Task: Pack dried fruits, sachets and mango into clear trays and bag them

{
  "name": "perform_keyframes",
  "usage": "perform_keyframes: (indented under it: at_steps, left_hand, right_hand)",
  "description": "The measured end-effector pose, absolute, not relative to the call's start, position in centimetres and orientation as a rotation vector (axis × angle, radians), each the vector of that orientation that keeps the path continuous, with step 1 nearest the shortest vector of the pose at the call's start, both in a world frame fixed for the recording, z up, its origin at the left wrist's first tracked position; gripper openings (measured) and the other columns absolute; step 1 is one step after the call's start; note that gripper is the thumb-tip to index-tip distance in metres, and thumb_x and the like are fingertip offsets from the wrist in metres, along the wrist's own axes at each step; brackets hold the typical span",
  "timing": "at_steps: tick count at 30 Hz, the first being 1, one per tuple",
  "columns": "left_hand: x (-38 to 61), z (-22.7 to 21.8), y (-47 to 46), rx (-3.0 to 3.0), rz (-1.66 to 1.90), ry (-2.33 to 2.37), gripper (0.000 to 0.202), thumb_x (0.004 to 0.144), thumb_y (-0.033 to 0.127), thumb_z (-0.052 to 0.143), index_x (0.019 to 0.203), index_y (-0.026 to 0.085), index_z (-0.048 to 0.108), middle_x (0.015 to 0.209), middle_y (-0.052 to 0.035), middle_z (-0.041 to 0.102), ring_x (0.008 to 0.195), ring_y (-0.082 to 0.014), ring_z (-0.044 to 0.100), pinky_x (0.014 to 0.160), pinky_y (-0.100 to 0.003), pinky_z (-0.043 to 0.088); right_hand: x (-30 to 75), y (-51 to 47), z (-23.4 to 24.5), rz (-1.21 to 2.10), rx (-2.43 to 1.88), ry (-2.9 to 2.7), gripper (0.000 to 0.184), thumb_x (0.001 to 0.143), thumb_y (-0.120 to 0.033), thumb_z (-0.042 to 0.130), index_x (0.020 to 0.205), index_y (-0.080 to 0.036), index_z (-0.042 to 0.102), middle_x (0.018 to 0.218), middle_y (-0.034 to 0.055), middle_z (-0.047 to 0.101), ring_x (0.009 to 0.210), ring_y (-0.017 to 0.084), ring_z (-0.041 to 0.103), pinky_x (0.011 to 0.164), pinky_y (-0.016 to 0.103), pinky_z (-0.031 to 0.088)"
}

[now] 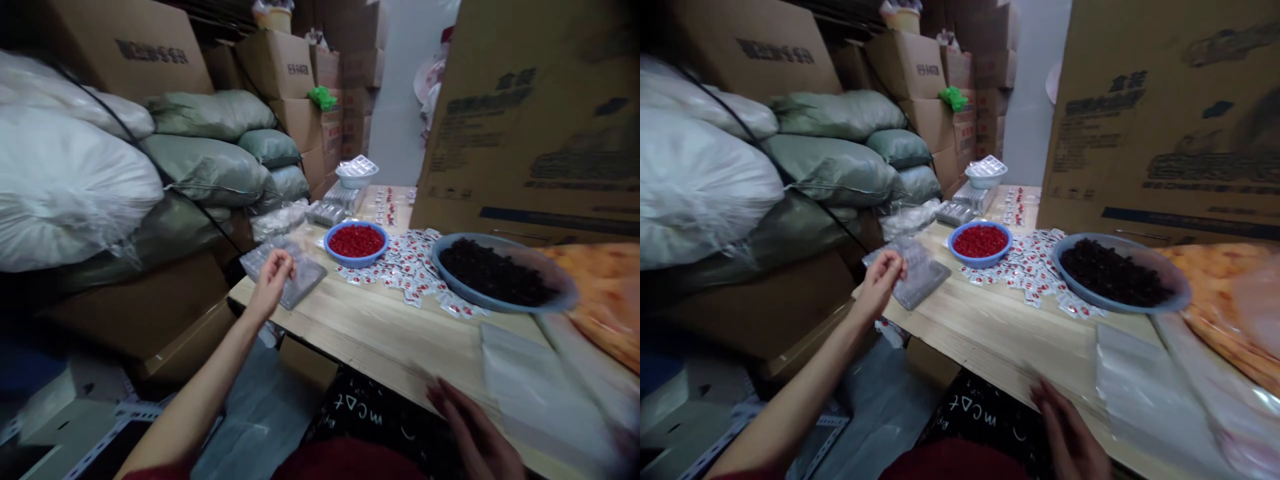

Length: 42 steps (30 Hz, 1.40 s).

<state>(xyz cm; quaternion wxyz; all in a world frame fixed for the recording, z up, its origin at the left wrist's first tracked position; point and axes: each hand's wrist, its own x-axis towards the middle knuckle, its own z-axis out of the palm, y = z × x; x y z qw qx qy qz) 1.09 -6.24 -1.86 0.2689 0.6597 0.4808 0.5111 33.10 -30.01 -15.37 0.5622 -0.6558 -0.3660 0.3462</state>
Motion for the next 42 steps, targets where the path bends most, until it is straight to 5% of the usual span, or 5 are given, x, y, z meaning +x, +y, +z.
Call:
perform_keyframes:
  at_steps: [6,18,24,28,42]
  left_hand:
    - [13.5,-11.5,-18.4,1.004,1.120,0.895,0.025,0.088,0.049,0.063,0.086,0.026,0.053,0.078,-0.0012,0.056,0.069,-0.0148,0.056,0.071,-0.028,0.049]
    - [12.6,-16.1,-14.4,2.075,0.869,1.180,0.055,0.093,0.041,0.058,0.145,0.035,0.041,0.158,-0.0085,0.037,0.148,-0.0287,0.030,0.119,-0.051,0.028]
    - [14.9,-17.2,-12.3,2.466,0.556,1.042,0.039,0.098,0.041,0.050,0.136,0.035,0.056,0.160,-0.0042,0.038,0.149,-0.0293,0.028,0.117,-0.054,0.026]
    - [15.7,-17.9,-11.4,2.495,0.533,1.031,0.037,0.100,0.039,0.045,0.135,0.035,0.058,0.159,-0.0032,0.040,0.152,-0.0271,0.023,0.119,-0.054,0.022]
    - [16.1,-16.5,2.8,2.293,0.723,1.743,0.031,0.086,0.033,0.064,0.113,0.017,0.066,0.123,-0.0183,0.063,0.117,-0.0349,0.056,0.098,-0.050,0.044]
  right_hand:
    - [29.7,-24.1,-12.2,1.294,-1.102,-0.523,0.079,0.086,-0.061,0.064,0.152,-0.030,0.034,0.121,0.0116,0.069,0.092,0.024,0.071,0.080,0.041,0.058]
    - [38.4,-21.4,-17.9,1.061,-1.516,-0.842,0.062,0.082,-0.056,0.065,0.126,-0.013,0.061,0.060,-0.0042,0.054,0.049,0.012,0.045,0.049,0.025,0.036]
    - [39.0,-20.3,-17.8,0.355,-1.843,-1.285,0.051,0.092,-0.048,0.052,0.129,-0.015,0.064,0.116,0.0179,0.064,0.103,0.030,0.061,0.088,0.045,0.049]
    - [36.9,-21.9,-18.8,0.027,-1.939,-1.653,0.049,0.093,-0.047,0.058,0.138,-0.027,0.058,0.156,0.0121,0.041,0.145,0.038,0.029,0.114,0.060,0.023]
    - [37.3,-22.8,-19.7,0.055,-1.647,-1.567,0.034,0.099,-0.038,0.052,0.130,-0.027,0.062,0.146,0.0099,0.054,0.144,0.032,0.038,0.117,0.065,0.021]
